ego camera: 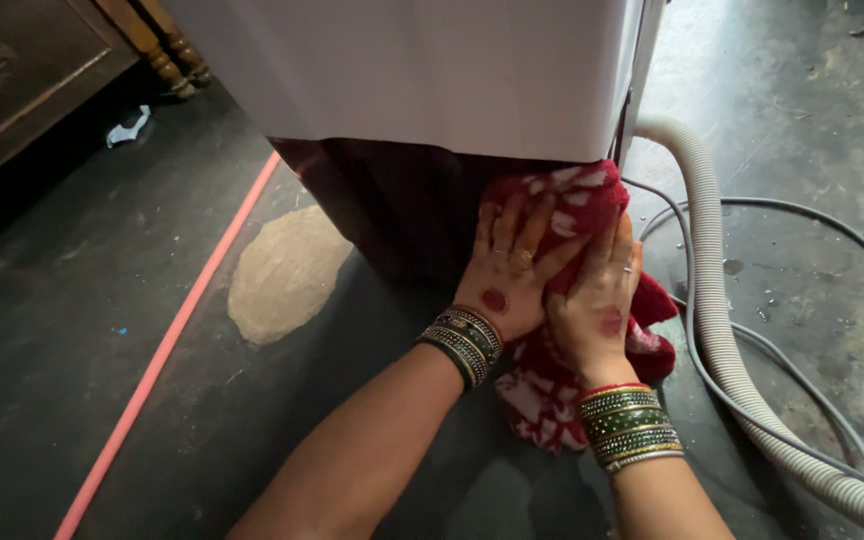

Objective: The person wipes the exterior surfaces and control panel of a washing machine using a red and white cloth.

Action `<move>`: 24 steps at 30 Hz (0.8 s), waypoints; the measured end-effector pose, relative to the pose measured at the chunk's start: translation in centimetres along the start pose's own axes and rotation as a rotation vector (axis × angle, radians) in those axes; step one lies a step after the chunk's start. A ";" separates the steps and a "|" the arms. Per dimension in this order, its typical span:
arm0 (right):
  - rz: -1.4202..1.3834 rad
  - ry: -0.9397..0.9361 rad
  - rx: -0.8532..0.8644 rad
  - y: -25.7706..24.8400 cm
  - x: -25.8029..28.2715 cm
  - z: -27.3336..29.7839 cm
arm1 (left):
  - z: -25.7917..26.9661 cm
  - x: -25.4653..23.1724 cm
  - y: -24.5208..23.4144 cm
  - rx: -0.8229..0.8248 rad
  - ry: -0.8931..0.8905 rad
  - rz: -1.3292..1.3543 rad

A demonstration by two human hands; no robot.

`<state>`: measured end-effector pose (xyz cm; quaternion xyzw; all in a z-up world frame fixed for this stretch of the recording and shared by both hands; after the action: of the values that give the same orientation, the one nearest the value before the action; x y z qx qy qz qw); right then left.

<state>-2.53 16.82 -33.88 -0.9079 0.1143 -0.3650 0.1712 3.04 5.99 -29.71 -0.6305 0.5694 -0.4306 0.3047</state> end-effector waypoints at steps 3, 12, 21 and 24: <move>-0.031 0.014 -0.019 0.3 -0.1 0.6 | 0.6 0.1 0.9 -0.054 0.013 0.019; -0.023 0.054 -0.009 1.2 -1.0 2.3 | 1.8 -0.1 3.3 0.080 -0.016 0.015; -0.008 0.103 -0.047 1.8 -1.0 3.7 | 2.8 -1.0 3.3 0.148 0.008 0.047; -0.059 0.039 -0.237 1.5 1.5 2.1 | 3.5 -1.5 -1.2 0.003 0.074 0.081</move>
<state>-0.17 15.39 -34.97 -0.9174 0.1332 -0.3716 0.0494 6.71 7.31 -30.54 -0.5902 0.6048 -0.4416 0.3014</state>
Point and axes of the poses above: each hand's wrist, its own z-axis away from the middle knuckle, its own y-axis out of the palm, x = y × z, the point moved 2 cm from there along -z, towards the middle knuckle, and after that the axes turned 1 degree about x, right-handed, at the moved point
